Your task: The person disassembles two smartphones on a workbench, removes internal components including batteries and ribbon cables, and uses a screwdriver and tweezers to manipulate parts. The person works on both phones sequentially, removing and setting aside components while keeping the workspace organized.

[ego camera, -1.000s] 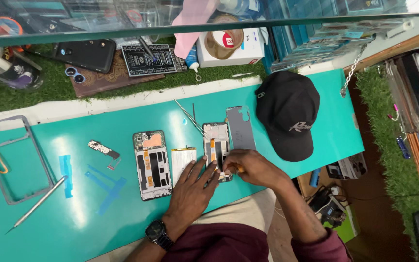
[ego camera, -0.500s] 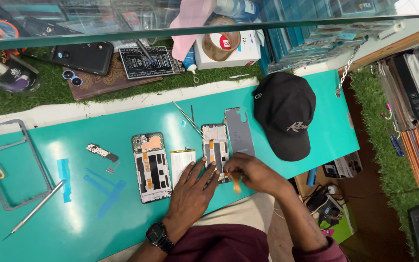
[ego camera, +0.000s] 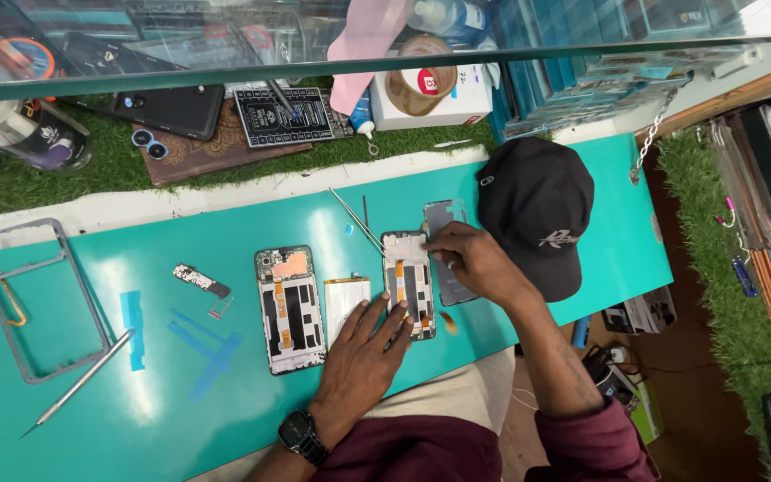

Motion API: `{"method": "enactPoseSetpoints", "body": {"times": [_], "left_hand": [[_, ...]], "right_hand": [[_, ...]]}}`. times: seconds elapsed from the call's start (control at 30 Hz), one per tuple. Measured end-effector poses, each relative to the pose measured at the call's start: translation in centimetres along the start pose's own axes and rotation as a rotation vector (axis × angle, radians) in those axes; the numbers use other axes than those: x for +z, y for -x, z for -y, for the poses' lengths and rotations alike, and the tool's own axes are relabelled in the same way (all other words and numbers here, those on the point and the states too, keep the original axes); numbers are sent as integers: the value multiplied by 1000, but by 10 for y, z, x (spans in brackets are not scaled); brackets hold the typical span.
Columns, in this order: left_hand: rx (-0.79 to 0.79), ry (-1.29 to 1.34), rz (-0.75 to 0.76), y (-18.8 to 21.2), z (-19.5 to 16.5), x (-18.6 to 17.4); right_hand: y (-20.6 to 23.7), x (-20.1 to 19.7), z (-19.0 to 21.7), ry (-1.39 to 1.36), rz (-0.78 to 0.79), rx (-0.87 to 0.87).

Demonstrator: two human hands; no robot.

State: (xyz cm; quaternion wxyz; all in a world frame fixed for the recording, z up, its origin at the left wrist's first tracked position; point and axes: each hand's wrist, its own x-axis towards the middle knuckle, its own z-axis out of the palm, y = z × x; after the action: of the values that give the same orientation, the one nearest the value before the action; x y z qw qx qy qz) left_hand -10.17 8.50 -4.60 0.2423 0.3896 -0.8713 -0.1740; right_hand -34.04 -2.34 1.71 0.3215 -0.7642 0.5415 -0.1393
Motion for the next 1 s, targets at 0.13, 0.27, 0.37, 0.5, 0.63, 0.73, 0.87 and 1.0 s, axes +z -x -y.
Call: {"method": "enactPoseSetpoints", "body": {"times": [0.13,0.27,0.37,0.5,0.63,0.73,0.87,1.0], "left_hand": [[0,29,-15,1,1,1],[-1,38,-22,1,0,1],[-6,39,-21,1,0,1],[-6,26,-15,1,0,1],[-10,43,-13,1,1,1],[-9,38,-13,1,0,1],[-7,32,-33,1,0,1],[-9,37,-43,2,0,0]], "right_hand": [[3,1,-1,8,14,-4],[3,-1,-1,-38,19,42],[3,-5,-1,-103,80,36],[5,-3,-1,-165,175,247],[14,-1,1,-291,133,268],[36,-9,6,-336,139,258],[69,-16,11,-547,103,226],[85,-6,6,-785,53,229]]}}
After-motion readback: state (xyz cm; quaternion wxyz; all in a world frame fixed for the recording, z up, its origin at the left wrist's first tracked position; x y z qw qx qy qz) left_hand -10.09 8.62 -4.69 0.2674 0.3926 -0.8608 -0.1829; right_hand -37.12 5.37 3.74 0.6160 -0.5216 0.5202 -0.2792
